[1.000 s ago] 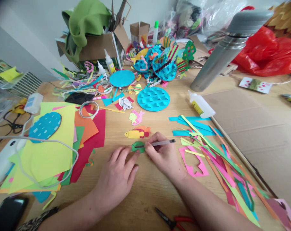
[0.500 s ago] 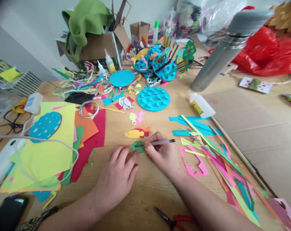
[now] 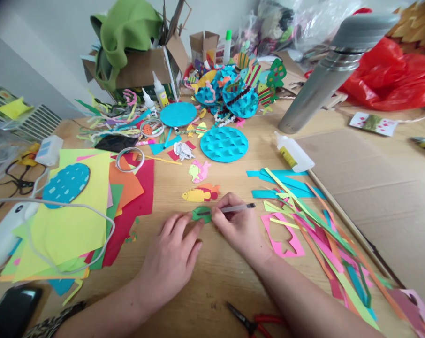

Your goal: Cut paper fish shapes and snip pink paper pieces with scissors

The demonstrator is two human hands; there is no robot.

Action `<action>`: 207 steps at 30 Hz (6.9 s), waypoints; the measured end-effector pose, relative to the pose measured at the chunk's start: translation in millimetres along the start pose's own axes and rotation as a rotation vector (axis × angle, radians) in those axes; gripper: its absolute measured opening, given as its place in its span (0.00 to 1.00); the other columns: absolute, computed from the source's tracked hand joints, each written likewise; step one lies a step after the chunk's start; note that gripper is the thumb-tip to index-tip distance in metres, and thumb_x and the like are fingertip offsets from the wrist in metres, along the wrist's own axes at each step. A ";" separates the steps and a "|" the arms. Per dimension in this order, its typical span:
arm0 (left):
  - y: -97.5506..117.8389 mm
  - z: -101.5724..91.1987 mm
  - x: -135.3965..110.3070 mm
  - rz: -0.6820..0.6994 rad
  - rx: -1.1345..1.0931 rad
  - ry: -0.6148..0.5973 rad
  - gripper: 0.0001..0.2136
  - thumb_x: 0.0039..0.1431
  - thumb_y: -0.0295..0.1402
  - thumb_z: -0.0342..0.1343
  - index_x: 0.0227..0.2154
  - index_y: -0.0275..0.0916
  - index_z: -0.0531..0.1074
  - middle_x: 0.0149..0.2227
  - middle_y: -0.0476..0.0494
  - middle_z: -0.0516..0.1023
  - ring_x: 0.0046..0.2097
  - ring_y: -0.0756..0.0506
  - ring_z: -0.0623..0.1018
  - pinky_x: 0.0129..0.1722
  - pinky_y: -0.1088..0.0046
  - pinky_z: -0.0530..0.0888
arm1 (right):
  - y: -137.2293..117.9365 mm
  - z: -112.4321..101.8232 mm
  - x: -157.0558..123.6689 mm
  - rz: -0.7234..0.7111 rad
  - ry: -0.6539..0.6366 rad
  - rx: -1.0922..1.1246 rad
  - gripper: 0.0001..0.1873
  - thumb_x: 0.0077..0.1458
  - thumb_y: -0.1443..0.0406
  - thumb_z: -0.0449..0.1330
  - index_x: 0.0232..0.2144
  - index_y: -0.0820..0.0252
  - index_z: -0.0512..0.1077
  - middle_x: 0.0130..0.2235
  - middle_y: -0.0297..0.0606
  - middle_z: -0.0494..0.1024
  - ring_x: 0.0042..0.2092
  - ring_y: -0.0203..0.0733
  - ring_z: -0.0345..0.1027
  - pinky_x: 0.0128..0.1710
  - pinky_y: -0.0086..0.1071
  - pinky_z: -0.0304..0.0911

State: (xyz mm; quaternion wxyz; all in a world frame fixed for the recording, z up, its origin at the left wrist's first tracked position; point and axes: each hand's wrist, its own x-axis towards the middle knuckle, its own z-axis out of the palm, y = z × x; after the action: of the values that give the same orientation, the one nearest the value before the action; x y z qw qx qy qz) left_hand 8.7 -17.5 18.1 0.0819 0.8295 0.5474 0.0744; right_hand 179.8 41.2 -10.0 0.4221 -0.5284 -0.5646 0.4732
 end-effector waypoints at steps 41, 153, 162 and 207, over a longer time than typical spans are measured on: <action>0.1 0.7 0.0 0.002 0.009 -0.002 0.19 0.63 0.31 0.49 0.56 0.40 0.65 0.52 0.38 0.69 0.54 0.37 0.67 0.52 0.53 0.70 | -4.3 0.6 -0.2 -0.001 0.000 -0.006 0.10 0.53 0.63 0.60 0.24 0.57 0.65 0.21 0.32 0.71 0.22 0.36 0.63 0.20 0.28 0.58; 0.5 -0.1 0.4 0.006 0.030 0.001 0.16 0.63 0.31 0.49 0.53 0.39 0.67 0.51 0.37 0.70 0.53 0.37 0.68 0.51 0.53 0.71 | -4.3 0.5 0.6 -0.012 0.003 -0.024 0.10 0.54 0.61 0.60 0.25 0.57 0.65 0.21 0.33 0.71 0.22 0.36 0.63 0.21 0.29 0.59; 0.9 0.0 0.0 0.014 0.045 0.023 0.16 0.63 0.31 0.50 0.53 0.39 0.68 0.51 0.37 0.70 0.53 0.37 0.68 0.50 0.54 0.72 | -3.5 0.0 -0.8 -0.011 0.004 -0.026 0.10 0.54 0.61 0.60 0.25 0.57 0.65 0.21 0.33 0.71 0.22 0.36 0.64 0.20 0.28 0.59; 0.6 -0.5 0.3 0.013 0.034 0.008 0.17 0.63 0.31 0.49 0.54 0.40 0.67 0.51 0.38 0.70 0.52 0.37 0.68 0.51 0.53 0.72 | -1.2 -0.6 -0.5 -0.023 0.008 -0.017 0.09 0.54 0.63 0.60 0.24 0.58 0.65 0.22 0.33 0.71 0.23 0.36 0.64 0.22 0.28 0.59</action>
State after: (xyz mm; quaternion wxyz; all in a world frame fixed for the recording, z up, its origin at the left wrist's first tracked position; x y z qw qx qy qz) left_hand 9.2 -17.5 18.7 0.0650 0.8340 0.5436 0.0690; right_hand 180.2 40.7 -8.7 0.4253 -0.5273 -0.5727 0.4616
